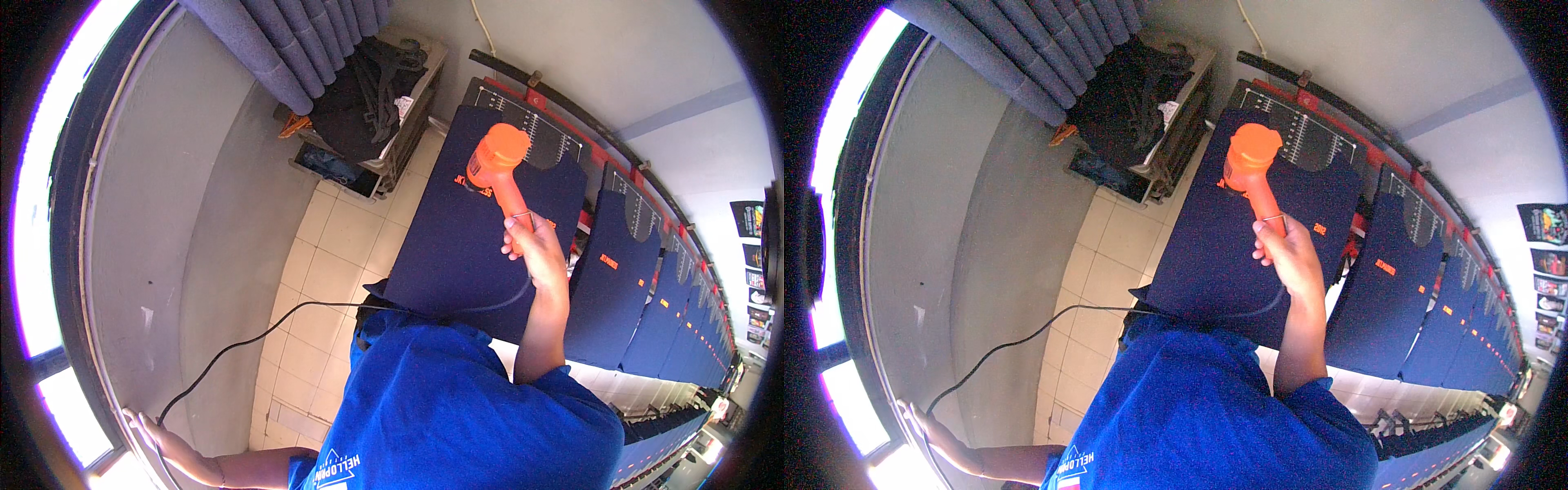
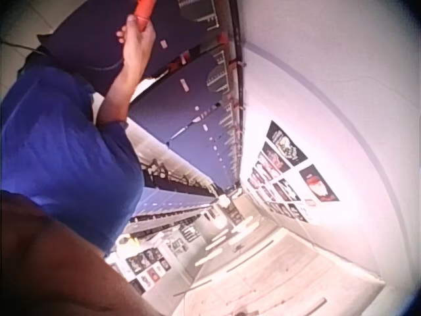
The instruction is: The person uses a heat gun to dry ink on t-shirts mounted on printing boards, moving between them and occasionally smoothing the fabric by hand.
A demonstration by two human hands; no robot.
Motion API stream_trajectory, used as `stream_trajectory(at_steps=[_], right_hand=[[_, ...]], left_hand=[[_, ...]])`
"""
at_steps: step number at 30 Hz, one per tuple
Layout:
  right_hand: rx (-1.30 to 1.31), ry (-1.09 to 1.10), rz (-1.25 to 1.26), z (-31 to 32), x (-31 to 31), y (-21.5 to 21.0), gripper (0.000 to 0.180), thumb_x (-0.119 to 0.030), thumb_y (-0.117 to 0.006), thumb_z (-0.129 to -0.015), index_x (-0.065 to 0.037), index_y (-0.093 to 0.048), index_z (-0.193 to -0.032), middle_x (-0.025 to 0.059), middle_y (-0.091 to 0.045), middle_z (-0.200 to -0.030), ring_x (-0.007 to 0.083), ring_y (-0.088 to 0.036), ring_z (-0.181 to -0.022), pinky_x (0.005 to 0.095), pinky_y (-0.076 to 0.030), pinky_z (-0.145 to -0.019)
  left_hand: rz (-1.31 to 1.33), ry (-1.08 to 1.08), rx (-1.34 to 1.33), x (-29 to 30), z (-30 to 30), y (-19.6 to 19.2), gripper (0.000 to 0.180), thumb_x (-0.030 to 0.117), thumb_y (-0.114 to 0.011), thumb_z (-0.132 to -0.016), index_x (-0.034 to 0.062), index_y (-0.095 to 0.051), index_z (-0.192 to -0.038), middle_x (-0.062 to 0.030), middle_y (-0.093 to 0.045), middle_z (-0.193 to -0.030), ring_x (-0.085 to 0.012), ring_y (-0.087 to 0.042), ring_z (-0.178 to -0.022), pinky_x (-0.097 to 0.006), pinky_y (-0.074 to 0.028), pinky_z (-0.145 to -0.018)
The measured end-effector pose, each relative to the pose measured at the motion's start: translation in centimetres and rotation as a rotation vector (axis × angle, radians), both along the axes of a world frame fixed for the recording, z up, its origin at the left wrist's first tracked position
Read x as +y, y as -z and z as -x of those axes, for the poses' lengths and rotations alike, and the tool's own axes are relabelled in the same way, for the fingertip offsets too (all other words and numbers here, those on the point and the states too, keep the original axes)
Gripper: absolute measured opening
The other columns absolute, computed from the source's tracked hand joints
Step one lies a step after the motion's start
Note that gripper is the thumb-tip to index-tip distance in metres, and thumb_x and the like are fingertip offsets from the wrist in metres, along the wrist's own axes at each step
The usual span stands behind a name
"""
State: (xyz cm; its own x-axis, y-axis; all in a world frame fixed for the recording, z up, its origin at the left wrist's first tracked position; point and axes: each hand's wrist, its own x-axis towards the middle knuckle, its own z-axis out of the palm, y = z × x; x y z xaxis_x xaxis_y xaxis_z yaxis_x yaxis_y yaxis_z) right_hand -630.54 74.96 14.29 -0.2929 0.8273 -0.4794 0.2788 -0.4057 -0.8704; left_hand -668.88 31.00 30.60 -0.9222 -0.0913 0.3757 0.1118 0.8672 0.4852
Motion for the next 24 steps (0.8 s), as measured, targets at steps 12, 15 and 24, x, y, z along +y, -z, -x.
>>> stream_trajectory(at_steps=[12, 15, 24], right_hand=[[0.003, 0.013, -0.001, -0.9, -0.2, 0.2, 0.026, -0.029, -0.062, -0.090, -0.004, -0.057, -0.097, 0.0013, -0.058, -0.072, 0.0096, -0.058, -0.060, 0.0212, -0.043, -0.051], [-0.010, 0.014, -0.001, -0.9, -0.2, -0.2, 0.026, -0.029, -0.062, -0.090, -0.004, -0.057, -0.097, 0.0013, -0.058, -0.072, 0.0096, -0.058, -0.060, 0.0213, -0.044, -0.050], [-0.039, 0.020, -0.019, -1.2, -0.5, -0.1, 0.027, -0.028, -0.062, -0.090, -0.004, -0.057, -0.099, 0.0012, -0.058, -0.073, 0.0095, -0.058, -0.059, 0.0210, -0.044, -0.051]], left_hand=[[0.014, 0.004, -0.001, -0.4, 0.2, -0.1, 0.058, 0.047, -0.028, -0.099, 0.0141, -0.032, -0.147, -0.0185, -0.027, -0.151, -0.0323, -0.030, -0.139, -0.044, -0.031, -0.111], [0.016, 0.005, 0.000, -0.5, 0.2, -0.2, 0.058, 0.047, -0.029, -0.099, 0.0141, -0.032, -0.147, -0.0186, -0.027, -0.151, -0.0322, -0.030, -0.139, -0.044, -0.031, -0.111], [0.024, 0.010, -0.001, -0.7, 0.4, -0.2, 0.058, 0.046, -0.029, -0.099, 0.0144, -0.031, -0.147, -0.0187, -0.026, -0.151, -0.0322, -0.030, -0.139, -0.044, -0.031, -0.111]])
